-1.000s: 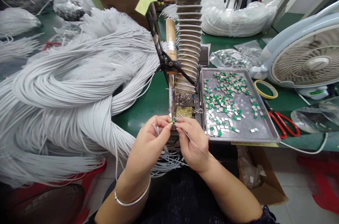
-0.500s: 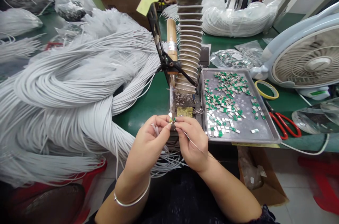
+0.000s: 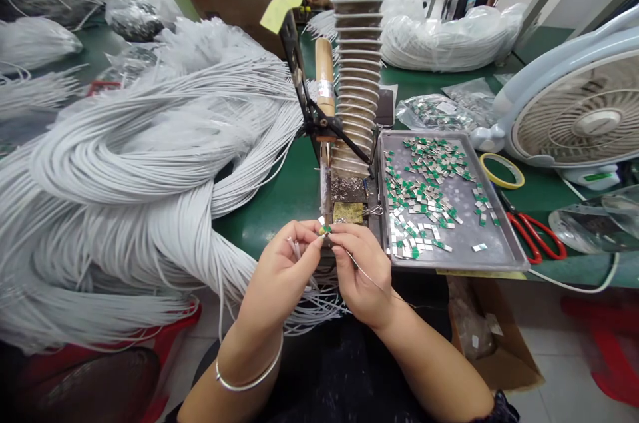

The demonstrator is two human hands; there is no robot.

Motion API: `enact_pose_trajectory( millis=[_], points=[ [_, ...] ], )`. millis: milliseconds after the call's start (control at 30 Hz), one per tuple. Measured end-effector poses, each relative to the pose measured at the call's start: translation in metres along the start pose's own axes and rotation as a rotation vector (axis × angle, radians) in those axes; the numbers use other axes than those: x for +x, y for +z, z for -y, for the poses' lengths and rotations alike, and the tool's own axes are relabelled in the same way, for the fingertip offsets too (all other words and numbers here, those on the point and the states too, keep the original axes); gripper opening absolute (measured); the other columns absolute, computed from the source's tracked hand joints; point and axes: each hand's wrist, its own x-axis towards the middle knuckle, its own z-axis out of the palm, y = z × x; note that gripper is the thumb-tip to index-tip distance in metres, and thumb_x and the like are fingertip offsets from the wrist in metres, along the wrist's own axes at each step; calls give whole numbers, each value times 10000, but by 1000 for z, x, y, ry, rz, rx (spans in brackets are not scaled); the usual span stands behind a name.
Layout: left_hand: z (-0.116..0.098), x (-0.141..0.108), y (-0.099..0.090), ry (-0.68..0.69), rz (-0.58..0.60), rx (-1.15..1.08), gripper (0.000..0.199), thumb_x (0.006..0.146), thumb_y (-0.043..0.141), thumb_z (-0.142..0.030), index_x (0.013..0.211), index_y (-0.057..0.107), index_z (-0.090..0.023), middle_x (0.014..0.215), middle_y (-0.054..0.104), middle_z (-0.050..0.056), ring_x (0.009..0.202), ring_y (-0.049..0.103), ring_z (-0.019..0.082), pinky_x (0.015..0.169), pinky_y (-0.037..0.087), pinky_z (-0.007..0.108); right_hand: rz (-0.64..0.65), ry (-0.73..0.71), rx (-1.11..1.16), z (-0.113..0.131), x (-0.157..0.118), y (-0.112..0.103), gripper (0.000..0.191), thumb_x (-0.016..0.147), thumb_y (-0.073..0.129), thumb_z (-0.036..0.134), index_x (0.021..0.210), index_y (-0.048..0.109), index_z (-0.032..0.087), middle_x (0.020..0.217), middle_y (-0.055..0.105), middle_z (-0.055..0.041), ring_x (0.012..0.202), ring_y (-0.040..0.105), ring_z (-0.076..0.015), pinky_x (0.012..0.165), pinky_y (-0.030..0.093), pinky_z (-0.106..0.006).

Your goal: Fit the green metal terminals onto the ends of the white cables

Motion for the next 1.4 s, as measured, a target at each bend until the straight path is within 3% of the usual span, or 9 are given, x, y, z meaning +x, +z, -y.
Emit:
enact_pose_trajectory(
  millis=[167, 333, 500, 600, 700, 833, 1000, 1400],
  points=[
    [14, -3, -1, 63, 23, 16, 124, 857, 504, -216, 738, 493, -184, 925, 598, 34, 869, 556, 138, 802, 429, 265, 47, 23, -13, 0, -6, -6, 243, 842, 464, 78, 1016, 597, 183, 970, 666, -90, 927, 642, -192, 795, 547, -369],
    [24, -10, -1, -6, 139, -16, 229, 915, 425, -313, 794, 560, -173, 834, 597, 36, 679, 530, 124, 660, 444, 260, 34, 29, -76, 4, -13, -18, 247, 834, 468, 65, 1004, 596, 190, 872, 661, -67, 820, 644, -181, 710, 543, -336],
    [27, -17, -4, 77, 62, 85, 266, 921, 419, -306, 928, 651, -176, 1089, 620, 96, 1033, 556, 200, 926, 398, 330, -49, 82, -191, 2, -13, -34, 266, 842, 474, 65, 1030, 594, 209, 821, 649, -30, 710, 621, -146, 646, 521, -287],
    [28, -18, -6, 12, 62, 58, 252, 917, 431, -347, 956, 622, -186, 761, 608, 27, 736, 558, 149, 741, 427, 285, -81, 156, -322, -6, -6, -46, 220, 861, 467, 99, 997, 598, 211, 833, 648, -30, 732, 616, -145, 684, 516, -283],
    [31, -17, -7, -110, 136, -65, 241, 898, 464, -399, 952, 568, -188, 603, 436, -51, 533, 375, 94, 542, 328, 235, -15, 242, -517, -18, 3, -60, 163, 874, 465, 171, 955, 603, 203, 876, 661, -49, 829, 622, -171, 768, 499, -308],
    [32, -15, -6, -149, 166, -214, 214, 877, 514, -375, 974, 523, -184, 700, 435, -41, 585, 365, 85, 565, 315, 226, 137, 390, -618, -31, 9, -77, 135, 832, 498, 231, 910, 605, 204, 842, 667, -46, 766, 624, -182, 708, 489, -309],
    [34, -14, -4, -184, 162, -282, 204, 881, 506, -379, 997, 503, -211, 660, 421, -51, 605, 376, 100, 578, 311, 225, 280, 516, -672, -34, 8, -84, 147, 798, 501, 257, 883, 612, 210, 787, 662, -35, 718, 620, -187, 644, 467, -307],
    [40, -13, -3, -140, 136, -298, 196, 867, 532, -368, 982, 530, -210, 679, 500, -33, 651, 439, 113, 641, 345, 243, 282, 446, -762, -34, 9, -73, 183, 781, 461, 239, 889, 600, 186, 777, 640, -55, 640, 582, -175, 615, 449, -302]
  ],
)
